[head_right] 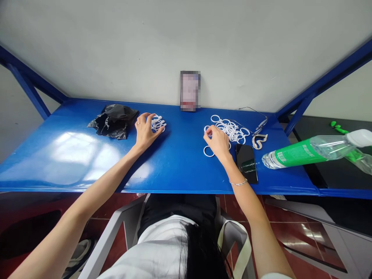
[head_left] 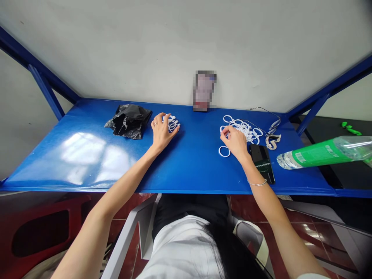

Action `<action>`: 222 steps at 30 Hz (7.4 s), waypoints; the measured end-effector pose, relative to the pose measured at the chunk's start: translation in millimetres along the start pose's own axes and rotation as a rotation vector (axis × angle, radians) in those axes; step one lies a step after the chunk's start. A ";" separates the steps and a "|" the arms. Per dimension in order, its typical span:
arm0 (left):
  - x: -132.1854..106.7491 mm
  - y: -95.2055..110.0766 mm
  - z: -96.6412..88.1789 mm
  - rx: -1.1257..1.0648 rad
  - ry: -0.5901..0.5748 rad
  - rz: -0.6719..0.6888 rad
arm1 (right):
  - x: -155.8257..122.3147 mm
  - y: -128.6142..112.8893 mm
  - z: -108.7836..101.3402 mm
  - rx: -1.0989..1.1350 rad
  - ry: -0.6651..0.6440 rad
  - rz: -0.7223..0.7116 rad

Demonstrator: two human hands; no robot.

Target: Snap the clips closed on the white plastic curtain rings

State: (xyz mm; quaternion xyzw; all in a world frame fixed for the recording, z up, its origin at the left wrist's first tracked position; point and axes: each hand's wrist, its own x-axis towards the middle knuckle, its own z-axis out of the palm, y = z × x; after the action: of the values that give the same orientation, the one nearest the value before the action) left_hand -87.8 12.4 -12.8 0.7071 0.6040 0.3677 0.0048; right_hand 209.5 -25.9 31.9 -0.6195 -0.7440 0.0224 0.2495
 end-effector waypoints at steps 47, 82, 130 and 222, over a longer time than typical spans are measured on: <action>-27.4 61.5 -6.1 -1.354 -0.716 -0.406 | -20.1 -36.7 25.5 0.155 0.083 -0.546; -29.6 58.0 -20.2 -0.378 -0.223 0.505 | -22.4 -40.0 25.4 0.307 0.099 -0.478; -33.1 58.1 -18.8 -0.367 -0.271 0.463 | -26.5 -39.1 29.4 0.245 0.089 -0.470; -15.2 34.4 -6.3 -0.241 -0.205 0.522 | -0.2 -28.6 33.3 0.119 0.105 -0.574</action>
State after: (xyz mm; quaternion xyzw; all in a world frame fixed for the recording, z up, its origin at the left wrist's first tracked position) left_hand -61.8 -12.7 -0.5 0.8661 0.3504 0.3522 0.0550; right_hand 170.2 -23.5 12.5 -0.3683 -0.8722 -0.0378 0.3196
